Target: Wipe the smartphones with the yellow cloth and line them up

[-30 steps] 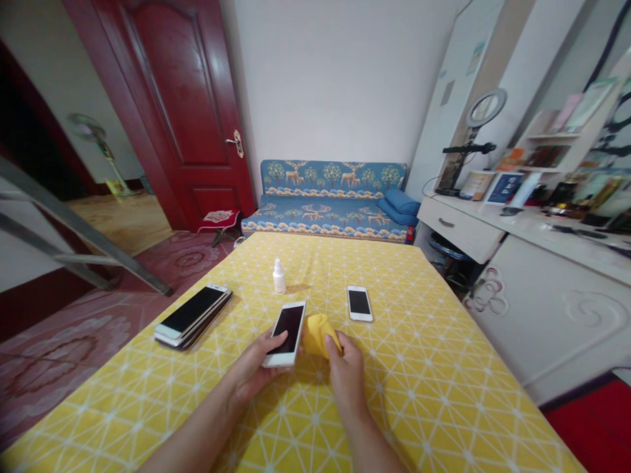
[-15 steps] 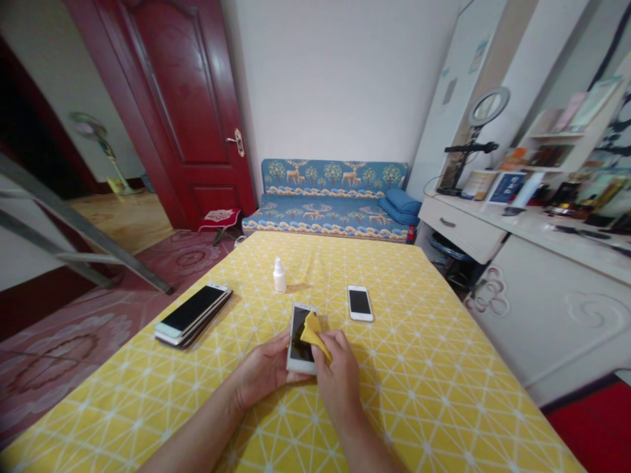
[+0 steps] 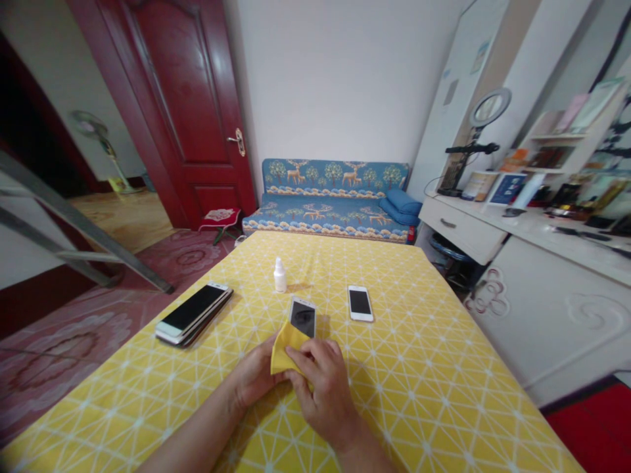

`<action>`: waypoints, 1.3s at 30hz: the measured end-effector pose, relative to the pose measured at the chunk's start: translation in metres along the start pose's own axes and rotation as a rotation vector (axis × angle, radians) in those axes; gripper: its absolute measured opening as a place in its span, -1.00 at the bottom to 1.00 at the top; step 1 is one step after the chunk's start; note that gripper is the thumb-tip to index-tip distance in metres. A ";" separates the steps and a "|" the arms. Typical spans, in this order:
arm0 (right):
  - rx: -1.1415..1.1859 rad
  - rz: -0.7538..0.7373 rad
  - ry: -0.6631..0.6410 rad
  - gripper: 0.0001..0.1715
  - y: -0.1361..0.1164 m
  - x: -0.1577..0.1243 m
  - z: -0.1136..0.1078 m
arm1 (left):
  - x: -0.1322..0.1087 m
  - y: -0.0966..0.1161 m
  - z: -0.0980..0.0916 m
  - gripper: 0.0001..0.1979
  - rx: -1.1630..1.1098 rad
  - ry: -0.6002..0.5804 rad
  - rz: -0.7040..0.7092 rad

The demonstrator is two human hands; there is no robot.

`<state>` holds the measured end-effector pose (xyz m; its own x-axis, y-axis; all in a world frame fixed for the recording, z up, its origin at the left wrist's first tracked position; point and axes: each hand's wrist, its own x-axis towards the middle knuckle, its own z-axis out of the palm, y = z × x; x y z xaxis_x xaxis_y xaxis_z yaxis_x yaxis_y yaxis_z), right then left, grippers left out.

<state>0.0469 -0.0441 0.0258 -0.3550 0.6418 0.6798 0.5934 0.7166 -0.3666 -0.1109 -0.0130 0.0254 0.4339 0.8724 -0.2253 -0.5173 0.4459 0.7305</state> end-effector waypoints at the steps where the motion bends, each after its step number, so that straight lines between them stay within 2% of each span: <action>1: -0.017 0.011 0.008 -0.64 0.003 0.000 0.000 | -0.001 0.001 0.002 -0.77 -0.006 -0.023 -0.004; 6: -0.127 0.212 0.105 -0.78 0.025 -0.001 0.002 | -0.003 0.002 0.006 -0.65 0.072 -0.123 -0.064; 11: -0.020 0.373 0.168 -0.73 0.035 -0.004 0.004 | -0.003 0.000 0.007 -0.57 0.157 -0.134 -0.119; 15: 0.057 0.411 0.258 -0.65 0.037 -0.005 0.007 | -0.007 0.002 0.013 -0.49 0.262 -0.215 -0.104; 19: 0.051 0.365 0.303 -0.58 0.036 -0.007 0.006 | -0.009 0.002 0.015 -0.41 0.354 -0.213 -0.092; 22: 0.033 0.261 0.279 -0.52 0.031 -0.008 0.004 | -0.005 -0.004 0.010 -0.49 0.352 -0.183 -0.090; 28: 0.086 0.136 0.211 -0.49 0.012 -0.004 0.005 | 0.003 -0.016 0.000 -0.48 0.271 -0.146 -0.032; 35: 0.137 0.080 0.147 -0.52 -0.002 -0.003 0.003 | 0.000 -0.008 0.011 -0.64 0.144 -0.047 0.020; 39: 0.107 0.037 0.138 -0.47 -0.005 -0.003 0.001 | 0.000 -0.006 0.013 -0.63 0.022 -0.020 0.100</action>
<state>0.0440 -0.0496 0.0247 -0.2276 0.6300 0.7425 0.5213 0.7229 -0.4536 -0.0987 -0.0179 0.0295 0.3959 0.9079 -0.1376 -0.5425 0.3521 0.7627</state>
